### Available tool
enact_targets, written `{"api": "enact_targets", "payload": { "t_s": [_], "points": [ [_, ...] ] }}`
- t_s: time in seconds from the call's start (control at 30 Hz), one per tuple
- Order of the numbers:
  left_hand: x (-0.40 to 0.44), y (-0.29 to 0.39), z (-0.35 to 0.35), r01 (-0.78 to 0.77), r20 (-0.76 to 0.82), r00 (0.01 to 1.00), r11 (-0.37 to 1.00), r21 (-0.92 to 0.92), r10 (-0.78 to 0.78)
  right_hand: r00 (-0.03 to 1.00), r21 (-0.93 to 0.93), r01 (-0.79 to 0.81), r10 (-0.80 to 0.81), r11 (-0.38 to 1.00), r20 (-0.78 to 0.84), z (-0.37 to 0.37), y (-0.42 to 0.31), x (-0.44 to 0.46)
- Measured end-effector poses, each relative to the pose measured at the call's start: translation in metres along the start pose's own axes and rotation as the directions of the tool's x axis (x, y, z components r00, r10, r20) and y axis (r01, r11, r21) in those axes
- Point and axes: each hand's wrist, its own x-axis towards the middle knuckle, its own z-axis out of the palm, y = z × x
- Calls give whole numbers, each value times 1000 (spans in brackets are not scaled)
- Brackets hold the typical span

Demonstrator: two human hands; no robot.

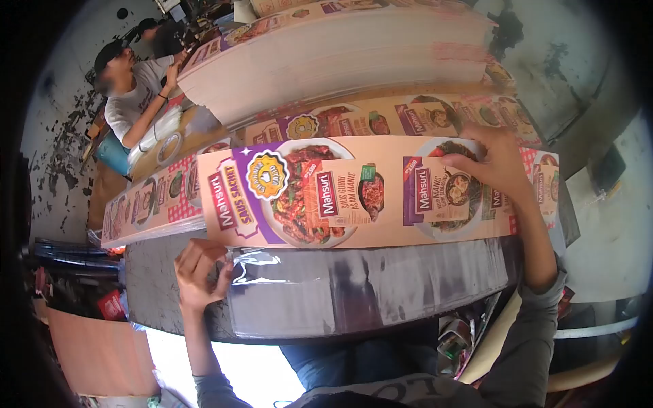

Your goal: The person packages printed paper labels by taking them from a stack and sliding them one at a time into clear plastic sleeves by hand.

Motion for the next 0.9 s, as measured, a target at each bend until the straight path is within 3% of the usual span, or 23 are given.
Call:
{"api": "enact_targets", "payload": {
  "t_s": [0.1, 0.17, 0.23, 0.33, 0.4, 0.43, 0.5, 0.63, 0.7, 0.9],
  "points": [
    [1, 2, 0, 12, 9, 1000, 1000, 20, -13, 1000, 3, 22, -22, 1000, 5, -2, -6, 0],
    [4, 4, -2, 160, -1, 987, 986, 36, -160, 997, 10, 67, -67, 998, -24, 2, -3, -1],
    [6, 3, -5, 140, 12, 990, 988, 72, -141, 991, 13, 121, -120, 993, -55, 3, -1, -1],
    [2, 2, -6, 218, 100, 970, 974, 61, -223, 988, -1, 130, -129, 992, -80, 3, -1, -2],
    [2, 5, -7, 405, 123, 911, 910, -87, -394, 998, -21, 50, -50, 999, -28, -1, -4, -3],
    [2, 4, -7, 407, 123, 910, 909, -87, -395, 998, -21, 51, -51, 999, -27, -2, -6, -3],
    [2, 2, -6, 536, 180, 844, 803, -262, -505, 999, 2, 25, -25, 1000, -22, -4, -10, -3],
    [-2, -4, -11, 566, 283, 823, 750, -342, -492, 998, -2, 51, -51, 999, -46, -3, -12, -3],
    [-1, -4, -13, 659, 320, 747, 589, -467, -583, 999, 32, 18, -16, 999, -45, -2, -10, -3],
    [-3, -7, -10, 720, 395, 673, 428, -547, -626, 997, -27, 63, -64, 998, -51, -2, -9, -2]
  ]
}}
